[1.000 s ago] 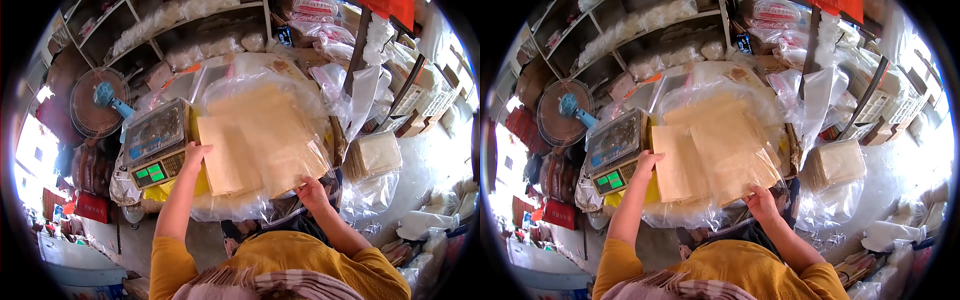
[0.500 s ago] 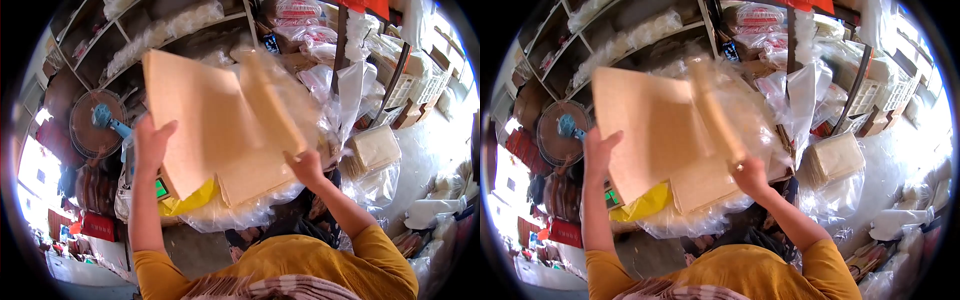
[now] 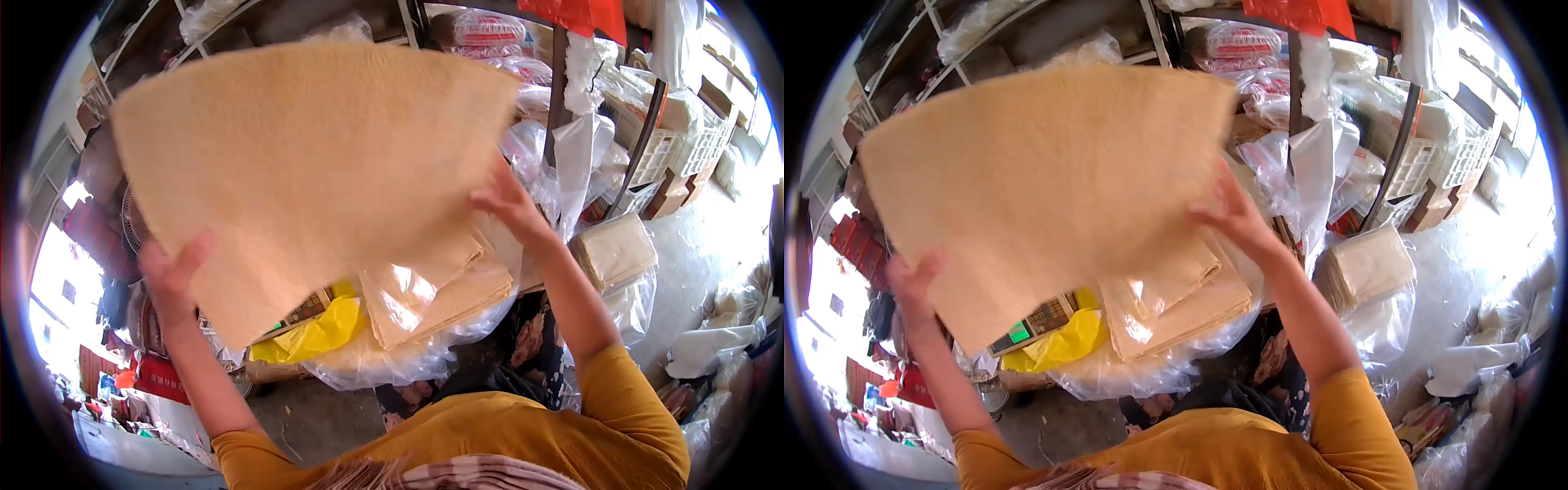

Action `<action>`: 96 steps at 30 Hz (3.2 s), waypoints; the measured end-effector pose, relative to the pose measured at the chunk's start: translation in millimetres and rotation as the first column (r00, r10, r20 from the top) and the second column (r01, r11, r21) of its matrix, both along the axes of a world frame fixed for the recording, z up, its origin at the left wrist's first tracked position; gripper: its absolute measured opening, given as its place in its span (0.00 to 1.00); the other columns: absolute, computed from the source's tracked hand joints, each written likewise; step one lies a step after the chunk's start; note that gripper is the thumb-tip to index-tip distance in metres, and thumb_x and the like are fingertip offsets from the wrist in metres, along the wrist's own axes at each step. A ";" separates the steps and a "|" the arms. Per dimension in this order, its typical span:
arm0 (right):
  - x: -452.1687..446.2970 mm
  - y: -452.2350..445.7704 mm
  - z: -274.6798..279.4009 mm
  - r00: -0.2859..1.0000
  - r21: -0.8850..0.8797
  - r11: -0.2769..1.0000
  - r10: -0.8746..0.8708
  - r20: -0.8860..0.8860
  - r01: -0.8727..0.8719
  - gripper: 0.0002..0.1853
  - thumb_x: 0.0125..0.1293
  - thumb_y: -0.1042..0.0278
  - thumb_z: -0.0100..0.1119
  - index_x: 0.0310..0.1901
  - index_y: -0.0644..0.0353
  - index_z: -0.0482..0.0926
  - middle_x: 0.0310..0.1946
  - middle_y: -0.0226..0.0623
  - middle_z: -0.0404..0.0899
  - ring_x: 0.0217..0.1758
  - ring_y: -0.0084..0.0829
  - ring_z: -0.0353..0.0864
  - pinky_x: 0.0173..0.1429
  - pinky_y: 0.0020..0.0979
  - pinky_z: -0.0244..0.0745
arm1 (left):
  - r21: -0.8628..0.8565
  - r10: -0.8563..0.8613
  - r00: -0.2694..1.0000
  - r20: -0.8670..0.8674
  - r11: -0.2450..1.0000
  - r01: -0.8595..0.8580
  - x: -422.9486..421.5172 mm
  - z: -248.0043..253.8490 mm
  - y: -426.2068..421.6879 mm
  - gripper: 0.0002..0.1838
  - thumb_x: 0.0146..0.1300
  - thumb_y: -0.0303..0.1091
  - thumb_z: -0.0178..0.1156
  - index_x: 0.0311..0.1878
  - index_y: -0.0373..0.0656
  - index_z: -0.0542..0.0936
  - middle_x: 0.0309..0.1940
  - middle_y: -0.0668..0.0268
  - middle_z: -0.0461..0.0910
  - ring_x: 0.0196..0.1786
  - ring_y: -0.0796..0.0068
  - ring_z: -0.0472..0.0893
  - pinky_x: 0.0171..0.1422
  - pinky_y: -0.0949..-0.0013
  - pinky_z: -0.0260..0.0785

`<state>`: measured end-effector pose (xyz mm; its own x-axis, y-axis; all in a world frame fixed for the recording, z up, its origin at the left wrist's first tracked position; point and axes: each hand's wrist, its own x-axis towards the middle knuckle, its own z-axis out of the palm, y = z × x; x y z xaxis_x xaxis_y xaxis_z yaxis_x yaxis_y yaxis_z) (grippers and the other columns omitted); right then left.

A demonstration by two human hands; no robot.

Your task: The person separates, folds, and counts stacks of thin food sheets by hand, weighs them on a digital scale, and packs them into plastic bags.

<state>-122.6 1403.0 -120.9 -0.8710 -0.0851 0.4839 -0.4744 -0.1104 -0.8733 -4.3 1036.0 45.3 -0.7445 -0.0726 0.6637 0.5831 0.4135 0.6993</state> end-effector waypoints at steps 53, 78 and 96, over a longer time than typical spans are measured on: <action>57.4 60.0 -15.6 0.904 -0.215 0.971 0.000 0.427 0.102 0.22 0.60 0.65 0.61 0.54 0.63 0.70 0.42 0.39 0.78 0.37 0.30 0.80 0.41 0.32 0.79 | 0.498 -0.574 0.651 0.497 0.803 0.327 -13.9 -194.3 145.5 0.31 0.54 0.30 0.65 0.61 0.37 0.66 0.56 0.59 0.72 0.58 0.70 0.71 0.60 0.68 0.64; 88.7 24.5 -124.4 0.013 -0.365 0.566 0.554 0.832 -0.739 0.35 0.51 0.63 0.68 0.59 0.70 0.66 0.50 0.41 0.76 0.51 0.30 0.76 0.58 0.33 0.68 | -0.299 0.004 1.000 -0.011 0.954 -0.007 -8.8 -256.1 91.3 0.05 0.59 0.25 0.57 0.39 0.41 0.77 0.32 0.58 0.77 0.33 0.56 0.78 0.35 0.65 0.71; 77.9 -29.8 -107.9 0.571 -0.393 0.900 0.427 0.701 -0.189 0.20 0.64 0.63 0.55 0.53 0.67 0.69 0.44 0.41 0.78 0.43 0.32 0.81 0.49 0.34 0.77 | 0.674 -0.496 0.536 0.683 0.711 -0.200 56.5 -315.1 85.9 0.16 0.59 0.35 0.60 0.49 0.42 0.72 0.44 0.69 0.77 0.43 0.73 0.78 0.43 0.70 0.71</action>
